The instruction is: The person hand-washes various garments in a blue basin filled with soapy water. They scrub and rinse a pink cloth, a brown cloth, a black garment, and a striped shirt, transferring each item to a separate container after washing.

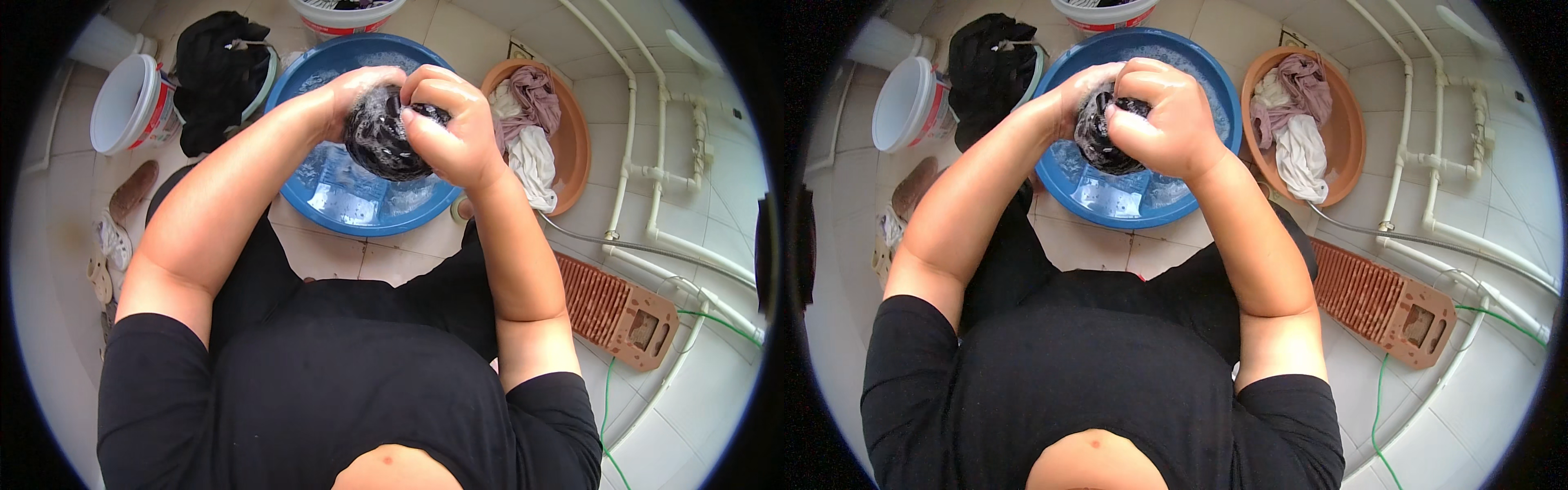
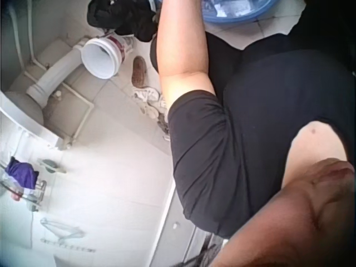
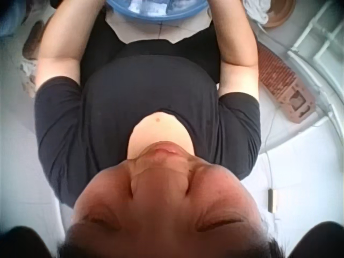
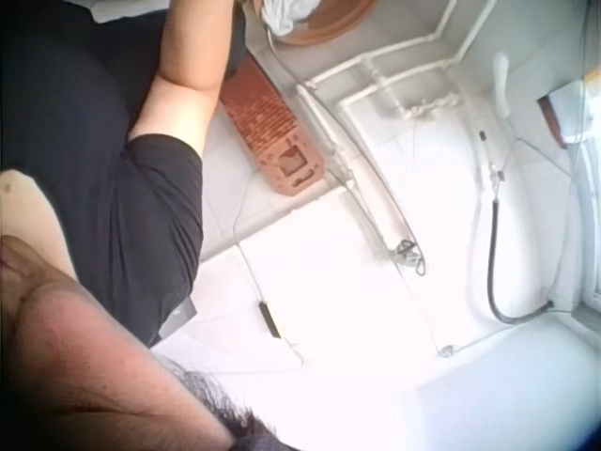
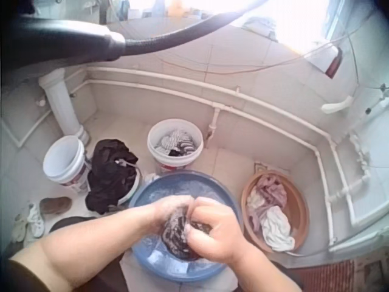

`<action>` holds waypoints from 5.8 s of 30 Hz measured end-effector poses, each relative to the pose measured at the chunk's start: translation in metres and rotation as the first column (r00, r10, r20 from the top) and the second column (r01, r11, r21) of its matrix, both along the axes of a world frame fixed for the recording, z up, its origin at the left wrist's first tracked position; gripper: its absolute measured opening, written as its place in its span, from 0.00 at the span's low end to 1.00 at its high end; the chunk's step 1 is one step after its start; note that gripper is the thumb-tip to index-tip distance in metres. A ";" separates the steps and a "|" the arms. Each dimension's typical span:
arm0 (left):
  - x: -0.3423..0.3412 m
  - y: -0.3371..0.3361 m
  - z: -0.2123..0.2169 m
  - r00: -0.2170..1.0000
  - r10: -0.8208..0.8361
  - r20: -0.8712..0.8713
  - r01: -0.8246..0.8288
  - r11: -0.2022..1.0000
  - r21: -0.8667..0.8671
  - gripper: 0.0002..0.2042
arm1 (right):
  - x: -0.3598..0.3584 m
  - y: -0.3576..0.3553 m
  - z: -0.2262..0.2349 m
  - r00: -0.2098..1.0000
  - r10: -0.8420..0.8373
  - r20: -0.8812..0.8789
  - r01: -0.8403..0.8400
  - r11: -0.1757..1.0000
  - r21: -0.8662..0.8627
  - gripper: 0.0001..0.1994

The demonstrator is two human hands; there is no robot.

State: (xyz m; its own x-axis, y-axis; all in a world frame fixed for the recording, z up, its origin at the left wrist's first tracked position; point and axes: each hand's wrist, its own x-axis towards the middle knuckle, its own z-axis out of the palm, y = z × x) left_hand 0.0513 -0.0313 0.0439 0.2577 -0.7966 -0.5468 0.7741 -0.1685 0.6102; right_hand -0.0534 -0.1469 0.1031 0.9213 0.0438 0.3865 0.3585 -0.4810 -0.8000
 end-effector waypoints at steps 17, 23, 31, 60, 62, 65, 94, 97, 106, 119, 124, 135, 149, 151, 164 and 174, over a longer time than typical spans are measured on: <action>0.035 0.024 0.030 0.917 0.375 0.137 -0.360 0.925 -0.118 0.21 | 0.029 -0.018 -0.047 0.836 -0.101 -0.540 0.547 0.229 0.805 0.23; 0.113 0.111 0.041 0.651 0.745 0.146 -0.738 0.666 -0.106 0.17 | 0.035 0.001 -0.049 0.713 -0.125 -0.690 0.597 0.625 0.503 0.28; 0.192 0.286 0.048 -0.231 0.893 0.386 -0.968 -0.170 -0.187 0.30 | 0.040 0.014 -0.073 0.660 0.107 -0.744 0.526 0.642 0.558 0.17; 0.105 0.126 0.087 0.673 0.738 0.043 -0.734 0.674 -0.078 0.19 | 0.353 -0.080 -0.220 0.861 -0.487 -0.146 0.185 0.569 -0.801 0.36; 0.112 0.129 0.089 0.649 0.757 0.075 -0.756 0.653 -0.047 0.20 | 0.376 -0.076 -0.223 0.800 -0.531 -0.278 0.063 0.536 -0.842 0.44; 0.122 0.123 0.091 0.642 0.753 0.143 -0.762 0.648 0.010 0.21 | 0.397 -0.082 -0.254 0.720 -0.540 -0.435 0.015 0.640 -0.768 0.47; 0.091 0.028 0.001 0.884 0.468 0.002 -0.461 0.870 0.174 0.16 | 0.070 -0.068 -0.095 0.822 -0.215 -0.528 0.510 0.691 0.513 0.33; 0.113 0.033 -0.057 0.951 0.250 0.181 -0.300 0.889 0.345 0.15 | 0.055 -0.075 -0.147 0.588 -0.392 -0.707 0.578 0.815 0.029 0.31; 0.100 0.007 -0.174 -0.187 -0.880 0.436 -0.196 0.469 0.861 0.38 | 0.022 -0.084 -0.266 0.814 -0.487 -0.316 0.261 0.793 -0.551 0.33; 0.094 -0.036 -0.291 -0.147 -0.913 0.381 0.321 0.320 0.891 0.42 | 0.043 -0.111 -0.392 0.472 -0.217 -0.854 -0.064 0.958 -0.279 0.46; 0.116 -0.036 -0.311 -0.054 -0.919 0.391 0.360 0.348 0.866 0.29 | 0.060 -0.122 -0.391 0.294 -0.149 -0.944 -0.063 0.983 -0.175 0.42; 0.098 0.023 -0.243 -0.454 -0.750 0.481 0.469 0.258 0.845 0.19 | -0.005 -0.089 -0.330 0.314 -0.607 -0.730 -0.107 0.741 -0.663 0.40; 0.075 -0.051 -0.270 0.800 0.089 -0.593 0.042 0.978 0.204 0.39 | 0.052 -0.046 -0.254 0.550 0.191 -0.813 0.565 0.632 0.531 0.08; 0.076 -0.051 -0.272 0.534 0.076 -0.842 -0.042 0.997 0.063 0.40 | 0.055 -0.027 -0.238 0.824 0.195 -0.532 0.130 0.849 0.511 0.03; 0.043 -0.025 -0.272 0.726 0.409 -0.552 -0.195 0.893 0.405 0.26 | 0.052 -0.033 -0.308 0.637 -0.589 -0.497 0.536 0.802 -0.262 0.15; 0.063 -0.011 -0.266 0.119 -0.551 0.826 -0.187 0.804 0.564 0.30 | 0.002 -0.056 -0.348 0.802 -0.577 -0.155 0.301 0.615 -0.729 0.27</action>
